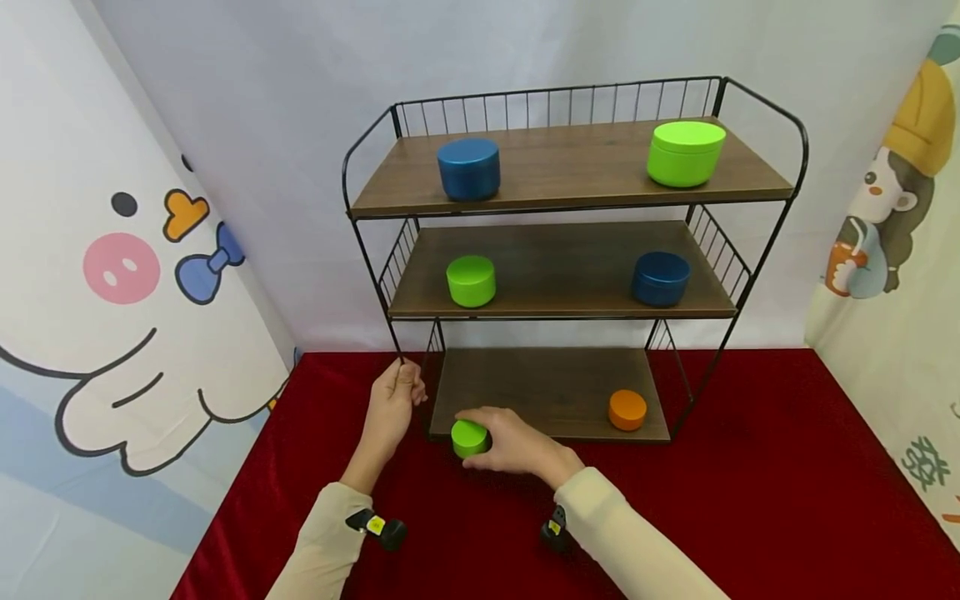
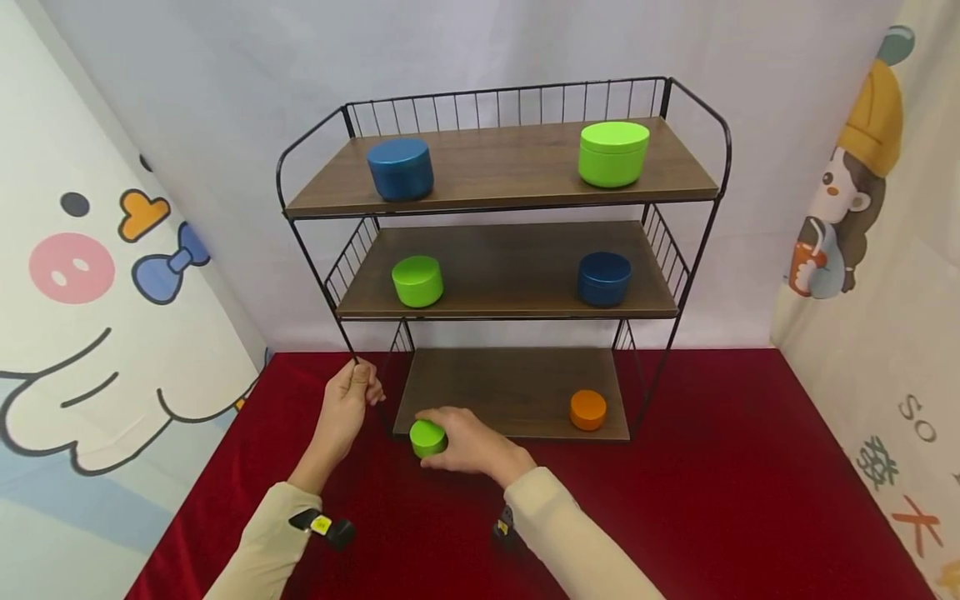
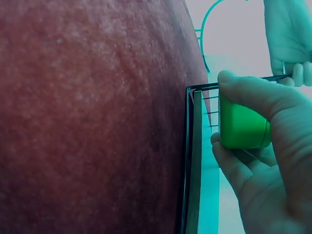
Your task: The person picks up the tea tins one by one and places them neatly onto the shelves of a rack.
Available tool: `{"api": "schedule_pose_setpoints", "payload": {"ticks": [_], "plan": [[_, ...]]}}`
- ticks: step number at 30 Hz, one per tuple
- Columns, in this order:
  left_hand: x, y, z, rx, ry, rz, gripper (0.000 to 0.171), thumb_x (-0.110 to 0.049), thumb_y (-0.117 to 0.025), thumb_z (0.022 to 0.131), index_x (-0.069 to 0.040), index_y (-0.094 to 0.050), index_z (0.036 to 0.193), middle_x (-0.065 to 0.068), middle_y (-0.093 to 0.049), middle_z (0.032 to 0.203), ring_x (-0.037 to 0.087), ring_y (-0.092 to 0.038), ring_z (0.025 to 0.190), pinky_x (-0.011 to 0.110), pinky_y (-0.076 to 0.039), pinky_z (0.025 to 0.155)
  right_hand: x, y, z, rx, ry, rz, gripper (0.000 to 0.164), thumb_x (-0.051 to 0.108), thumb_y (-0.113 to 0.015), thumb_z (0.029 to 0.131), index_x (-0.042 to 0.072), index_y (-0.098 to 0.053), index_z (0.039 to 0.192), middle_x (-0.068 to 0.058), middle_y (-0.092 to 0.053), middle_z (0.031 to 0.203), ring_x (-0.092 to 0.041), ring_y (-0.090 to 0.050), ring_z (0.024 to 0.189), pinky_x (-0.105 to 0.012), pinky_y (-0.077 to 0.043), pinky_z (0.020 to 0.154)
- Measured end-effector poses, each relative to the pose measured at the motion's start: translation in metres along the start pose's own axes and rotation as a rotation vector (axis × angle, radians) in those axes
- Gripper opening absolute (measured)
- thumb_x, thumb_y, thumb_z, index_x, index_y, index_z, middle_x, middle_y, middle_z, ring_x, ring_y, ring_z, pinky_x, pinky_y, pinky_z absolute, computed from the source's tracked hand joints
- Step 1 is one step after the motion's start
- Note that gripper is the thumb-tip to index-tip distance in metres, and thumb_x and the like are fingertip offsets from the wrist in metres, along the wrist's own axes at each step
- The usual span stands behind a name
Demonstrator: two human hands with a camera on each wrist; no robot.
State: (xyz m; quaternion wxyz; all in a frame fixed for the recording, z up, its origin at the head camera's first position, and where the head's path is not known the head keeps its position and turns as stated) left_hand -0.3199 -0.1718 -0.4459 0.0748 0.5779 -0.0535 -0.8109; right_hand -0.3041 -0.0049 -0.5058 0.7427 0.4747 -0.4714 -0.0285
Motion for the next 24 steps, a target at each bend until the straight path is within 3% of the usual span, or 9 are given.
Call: {"api": "schedule_pose_setpoints", "payload": {"ticks": [6,11,24], "plan": [[0.001,0.001,0.001,0.0,-0.003,0.008,0.039,-0.023,-0.036,0.113,0.006,-0.047,0.088,0.016,-0.041,0.07,0.016,-0.046,0.067,0.032,-0.052,0.072,-0.007,0.001,0.009,-0.048,0.006,0.009,0.067,0.019,-0.083,0.089,0.001,-0.053,0.146,-0.015,-0.063,0.136,-0.025,-0.065,0.116,-0.039,-0.056,0.097],[0.0,0.001,0.0,-0.003,-0.003,0.004,0.037,-0.021,-0.037,0.113,0.006,-0.047,0.089,0.013,-0.042,0.07,0.015,-0.046,0.067,0.026,-0.051,0.071,-0.012,0.003,0.012,-0.074,-0.005,0.023,0.067,0.016,-0.084,0.088,0.001,-0.053,0.146,-0.018,-0.061,0.139,-0.029,-0.064,0.12,-0.044,-0.054,0.1],[-0.001,0.0,0.001,-0.009,-0.004,0.011,0.038,-0.02,-0.036,0.113,0.006,-0.047,0.088,0.011,-0.042,0.07,0.016,-0.047,0.067,0.035,-0.054,0.073,-0.022,0.006,0.017,-0.117,-0.045,0.053,0.068,0.012,-0.082,0.09,0.001,-0.05,0.149,-0.021,-0.056,0.144,-0.032,-0.063,0.121,-0.044,-0.055,0.099]]}}
Point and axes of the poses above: each hand's wrist, its own z-axis towards the middle knuckle, its own y-axis out of the back of the hand, x = y × z, the point moved 7 cm from there along z, towards the middle knuckle
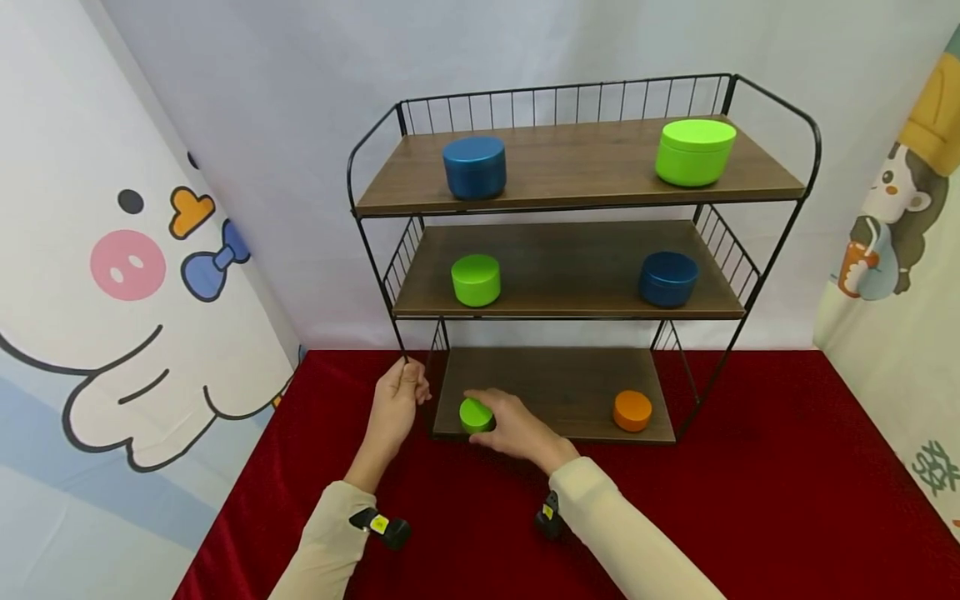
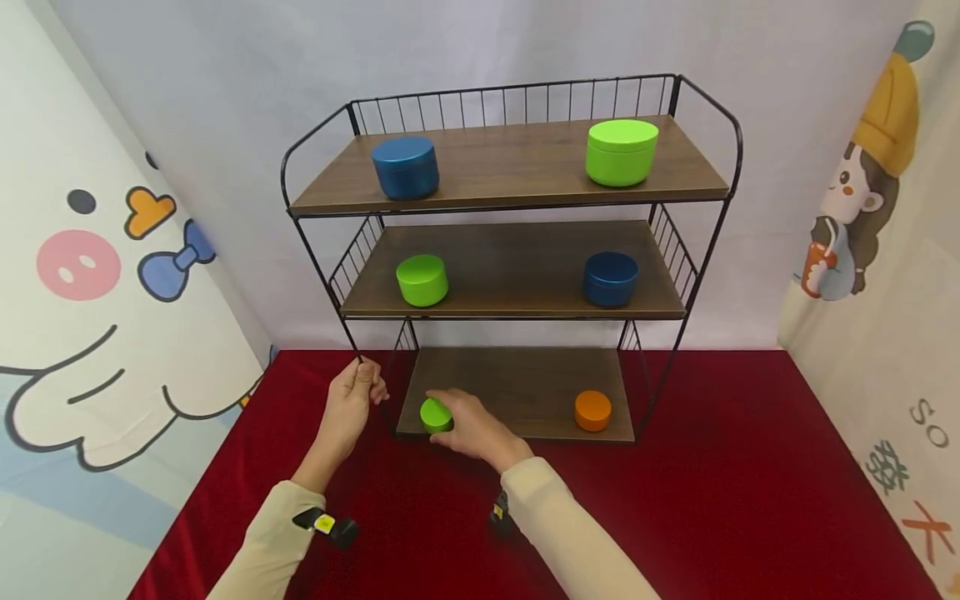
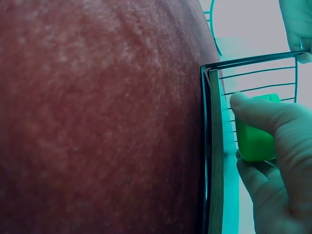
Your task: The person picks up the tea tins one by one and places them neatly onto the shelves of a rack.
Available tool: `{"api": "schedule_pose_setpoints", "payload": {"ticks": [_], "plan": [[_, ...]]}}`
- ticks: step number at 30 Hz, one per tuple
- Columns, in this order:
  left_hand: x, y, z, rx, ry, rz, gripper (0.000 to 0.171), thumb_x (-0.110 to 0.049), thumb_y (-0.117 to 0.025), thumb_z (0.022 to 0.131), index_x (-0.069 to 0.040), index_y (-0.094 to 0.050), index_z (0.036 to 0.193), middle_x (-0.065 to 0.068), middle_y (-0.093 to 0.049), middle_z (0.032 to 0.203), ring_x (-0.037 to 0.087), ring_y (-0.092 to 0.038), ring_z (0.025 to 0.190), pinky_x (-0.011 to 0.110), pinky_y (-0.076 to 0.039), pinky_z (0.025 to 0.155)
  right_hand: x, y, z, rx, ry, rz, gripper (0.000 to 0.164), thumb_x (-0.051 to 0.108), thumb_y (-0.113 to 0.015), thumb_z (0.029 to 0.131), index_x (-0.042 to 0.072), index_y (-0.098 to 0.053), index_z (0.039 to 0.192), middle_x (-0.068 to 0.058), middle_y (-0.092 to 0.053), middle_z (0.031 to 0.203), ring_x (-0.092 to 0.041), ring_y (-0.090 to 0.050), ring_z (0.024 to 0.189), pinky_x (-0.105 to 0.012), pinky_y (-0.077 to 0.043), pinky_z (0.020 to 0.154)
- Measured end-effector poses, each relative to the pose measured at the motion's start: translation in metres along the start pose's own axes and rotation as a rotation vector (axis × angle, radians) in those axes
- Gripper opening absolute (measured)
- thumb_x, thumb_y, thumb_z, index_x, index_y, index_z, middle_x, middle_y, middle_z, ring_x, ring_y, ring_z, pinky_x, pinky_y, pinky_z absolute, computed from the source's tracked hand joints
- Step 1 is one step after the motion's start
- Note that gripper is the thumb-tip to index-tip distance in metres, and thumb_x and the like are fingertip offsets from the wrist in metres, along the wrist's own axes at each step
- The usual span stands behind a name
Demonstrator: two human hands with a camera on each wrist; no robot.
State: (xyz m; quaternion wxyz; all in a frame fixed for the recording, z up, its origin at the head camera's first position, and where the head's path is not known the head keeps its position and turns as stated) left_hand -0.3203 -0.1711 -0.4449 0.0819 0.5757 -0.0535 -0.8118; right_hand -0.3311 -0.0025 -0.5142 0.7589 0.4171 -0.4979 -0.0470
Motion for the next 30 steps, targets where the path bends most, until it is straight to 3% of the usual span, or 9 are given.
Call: {"api": "schedule_pose_setpoints", "payload": {"ticks": [22,30], "plan": [[0.0,0.0,0.001,0.002,0.012,-0.027,0.035,-0.015,-0.036,0.113,0.007,-0.047,0.089,0.014,-0.043,0.07,0.016,-0.046,0.067,0.027,-0.051,0.071,-0.006,0.001,0.012,-0.048,-0.033,-0.018,0.069,0.01,-0.081,0.089,-0.002,-0.048,0.149,-0.023,-0.055,0.145,-0.036,-0.06,0.124,-0.048,-0.053,0.102],[0.0,0.0,0.0,0.004,0.002,-0.018,0.037,-0.02,-0.038,0.113,0.005,-0.047,0.087,0.011,-0.042,0.07,0.015,-0.047,0.067,0.031,-0.052,0.072,-0.01,-0.003,0.015,-0.05,-0.038,-0.025,0.069,0.01,-0.082,0.089,-0.001,-0.048,0.149,-0.023,-0.055,0.144,-0.037,-0.06,0.124,-0.047,-0.052,0.103]]}}
Point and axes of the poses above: each hand's wrist, its own z-axis towards the middle knuckle, its own y-axis out of the back of the hand, x = y × z, the point moved 7 cm from there along z, towards the middle knuckle
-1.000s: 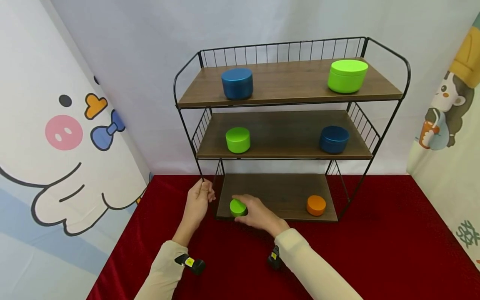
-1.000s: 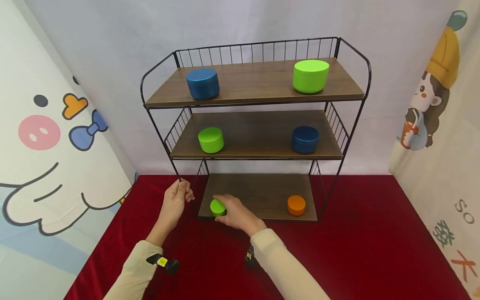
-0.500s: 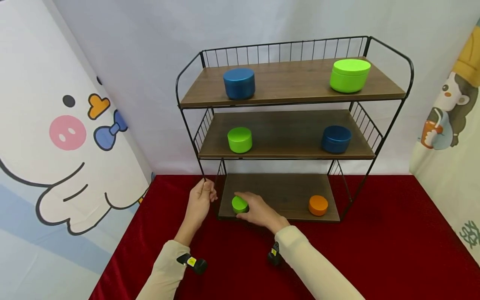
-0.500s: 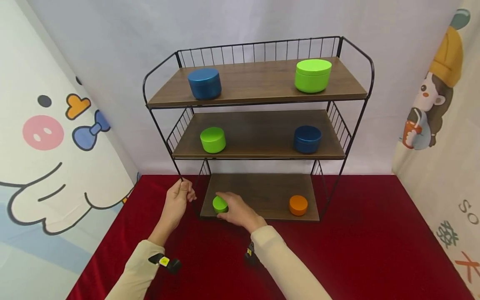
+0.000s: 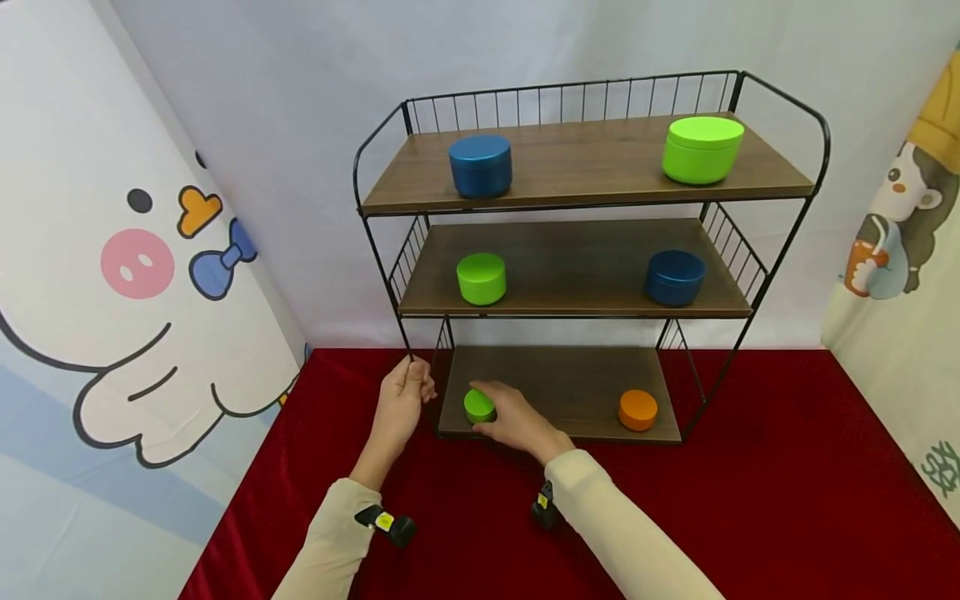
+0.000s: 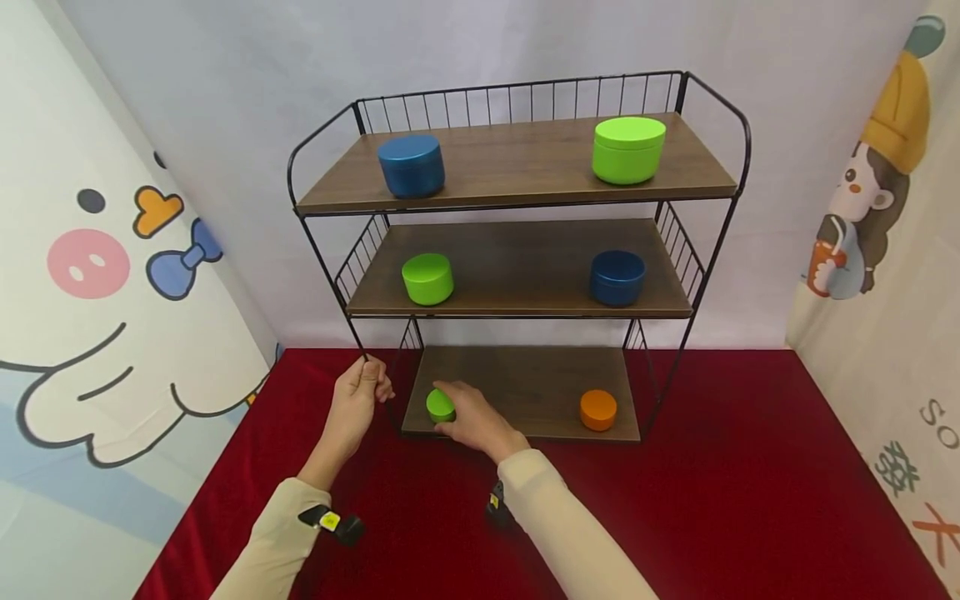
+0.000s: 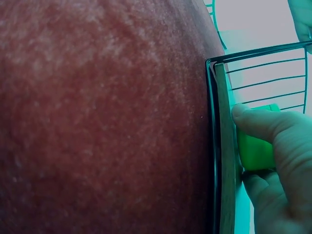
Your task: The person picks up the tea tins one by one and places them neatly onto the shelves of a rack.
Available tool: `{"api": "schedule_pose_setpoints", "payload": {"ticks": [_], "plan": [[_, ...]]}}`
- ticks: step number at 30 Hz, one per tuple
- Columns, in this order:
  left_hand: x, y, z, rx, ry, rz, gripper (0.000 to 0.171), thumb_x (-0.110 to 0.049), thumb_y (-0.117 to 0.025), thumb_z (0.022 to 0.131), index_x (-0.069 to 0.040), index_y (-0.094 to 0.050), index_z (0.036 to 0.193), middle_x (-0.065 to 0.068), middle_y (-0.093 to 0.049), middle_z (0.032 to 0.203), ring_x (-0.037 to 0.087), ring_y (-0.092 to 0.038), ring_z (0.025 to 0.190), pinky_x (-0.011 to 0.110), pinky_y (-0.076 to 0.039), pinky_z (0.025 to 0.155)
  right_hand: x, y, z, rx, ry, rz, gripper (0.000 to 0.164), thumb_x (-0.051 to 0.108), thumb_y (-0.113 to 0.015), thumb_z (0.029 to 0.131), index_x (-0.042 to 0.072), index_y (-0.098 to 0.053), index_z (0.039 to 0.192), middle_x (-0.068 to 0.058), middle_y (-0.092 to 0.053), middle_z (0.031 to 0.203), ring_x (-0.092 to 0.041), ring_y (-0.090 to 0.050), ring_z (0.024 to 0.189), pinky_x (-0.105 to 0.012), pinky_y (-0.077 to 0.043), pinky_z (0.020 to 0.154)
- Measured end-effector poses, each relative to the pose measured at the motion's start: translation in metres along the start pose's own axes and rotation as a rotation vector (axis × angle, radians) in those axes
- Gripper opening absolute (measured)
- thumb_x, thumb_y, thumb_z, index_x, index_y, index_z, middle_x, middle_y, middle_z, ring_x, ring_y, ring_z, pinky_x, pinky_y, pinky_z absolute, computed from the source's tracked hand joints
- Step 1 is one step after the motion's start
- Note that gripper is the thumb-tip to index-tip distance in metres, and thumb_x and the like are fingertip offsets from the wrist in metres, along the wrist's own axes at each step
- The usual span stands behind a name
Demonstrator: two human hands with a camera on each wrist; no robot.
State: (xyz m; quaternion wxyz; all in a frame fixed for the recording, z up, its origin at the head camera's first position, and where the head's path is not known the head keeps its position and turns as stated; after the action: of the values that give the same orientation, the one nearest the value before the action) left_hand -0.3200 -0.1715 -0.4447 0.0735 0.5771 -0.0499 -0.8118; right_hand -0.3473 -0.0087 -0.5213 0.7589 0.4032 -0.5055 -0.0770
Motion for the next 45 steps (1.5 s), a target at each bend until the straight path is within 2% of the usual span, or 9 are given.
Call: {"api": "schedule_pose_setpoints", "payload": {"ticks": [16,20,25,28,30,33,37,40,45], "plan": [[0.001,0.002,0.0,0.002,-0.012,0.021,0.037,-0.02,-0.037,0.113,0.005,-0.047,0.088,0.009,-0.045,0.069,0.013,-0.049,0.066,0.031,-0.054,0.071,-0.001,0.0,-0.003,-0.01,-0.02,0.024,0.075,0.009,-0.081,0.089,0.0,-0.042,0.153,-0.023,-0.047,0.153,-0.039,-0.051,0.137,-0.05,-0.045,0.113],[0.001,0.008,0.0,-0.049,-0.019,0.06,0.035,-0.018,-0.038,0.112,0.005,-0.053,0.091,0.016,-0.054,0.073,0.016,-0.056,0.068,0.029,-0.055,0.07,-0.002,0.001,-0.01,-0.028,-0.036,0.031,0.078,0.011,-0.081,0.09,0.003,-0.039,0.156,-0.021,-0.042,0.157,-0.039,-0.044,0.144,-0.051,-0.041,0.117],[0.001,0.009,-0.006,-0.138,-0.073,0.126,0.032,-0.015,-0.041,0.112,0.004,-0.067,0.106,0.023,-0.074,0.098,0.026,-0.072,0.094,0.028,-0.057,0.085,-0.005,0.005,-0.03,-0.067,-0.06,0.056,0.077,0.011,-0.079,0.092,0.004,-0.038,0.157,-0.019,-0.04,0.159,-0.039,-0.042,0.146,-0.054,-0.041,0.116],[0.004,0.005,-0.014,-0.154,-0.087,0.171,0.03,-0.015,-0.043,0.112,-0.001,-0.068,0.123,0.017,-0.073,0.121,0.027,-0.067,0.12,0.036,-0.053,0.102,-0.009,0.01,-0.047,-0.08,-0.09,0.069,0.077,0.011,-0.078,0.093,0.006,-0.037,0.158,-0.018,-0.038,0.161,-0.039,-0.04,0.147,-0.055,-0.042,0.115],[0.01,0.002,-0.02,-0.127,-0.077,0.214,0.033,-0.015,-0.045,0.111,-0.005,-0.059,0.139,0.016,-0.065,0.137,0.03,-0.058,0.133,0.047,-0.049,0.109,-0.011,0.014,-0.058,-0.082,-0.102,0.074,0.076,0.011,-0.077,0.094,0.007,-0.036,0.158,-0.017,-0.037,0.162,-0.039,-0.04,0.147,-0.056,-0.042,0.114],[0.02,-0.006,-0.031,-0.033,-0.037,0.287,0.052,-0.017,-0.049,0.11,-0.009,-0.033,0.159,0.021,-0.044,0.158,0.038,-0.042,0.146,0.061,-0.04,0.113,-0.012,0.02,-0.073,-0.083,-0.104,0.075,0.076,0.011,-0.077,0.094,0.007,-0.037,0.158,-0.017,-0.039,0.161,-0.039,-0.041,0.146,-0.057,-0.043,0.112],[0.032,-0.013,-0.045,0.076,0.019,0.406,0.078,-0.023,-0.056,0.108,-0.008,-0.005,0.165,0.025,-0.021,0.167,0.045,-0.028,0.152,0.066,-0.032,0.116,-0.015,0.03,-0.092,-0.081,-0.112,0.061,0.076,0.012,-0.077,0.093,0.009,-0.038,0.158,-0.015,-0.042,0.16,-0.038,-0.044,0.145,-0.057,-0.044,0.112],[0.036,-0.012,-0.053,0.12,0.054,0.458,0.086,-0.025,-0.061,0.105,-0.004,-0.001,0.164,0.023,-0.015,0.169,0.044,-0.027,0.152,0.064,-0.031,0.119,-0.018,0.041,-0.106,-0.08,-0.13,0.047,0.075,0.014,-0.077,0.094,0.01,-0.038,0.158,-0.015,-0.042,0.16,-0.038,-0.044,0.145,-0.058,-0.043,0.112],[0.04,-0.002,-0.063,0.195,0.103,0.546,0.089,-0.029,-0.066,0.102,-0.003,-0.008,0.164,0.02,-0.017,0.17,0.043,-0.024,0.154,0.061,-0.027,0.122,-0.025,0.065,-0.13,-0.087,-0.149,-0.011,0.074,0.02,-0.076,0.096,0.009,-0.038,0.158,-0.016,-0.042,0.16,-0.04,-0.044,0.144,-0.06,-0.043,0.111]]}}
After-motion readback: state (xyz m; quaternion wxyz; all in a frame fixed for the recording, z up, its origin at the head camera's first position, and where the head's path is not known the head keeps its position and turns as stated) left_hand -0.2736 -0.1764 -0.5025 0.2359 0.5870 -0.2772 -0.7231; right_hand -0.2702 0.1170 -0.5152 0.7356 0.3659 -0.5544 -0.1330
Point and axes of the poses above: each hand's wrist, its own z-axis towards the middle knuckle, its own y-axis out of the back of the hand, x = y × z, the point moved 7 cm from there along z, towards the middle knuckle
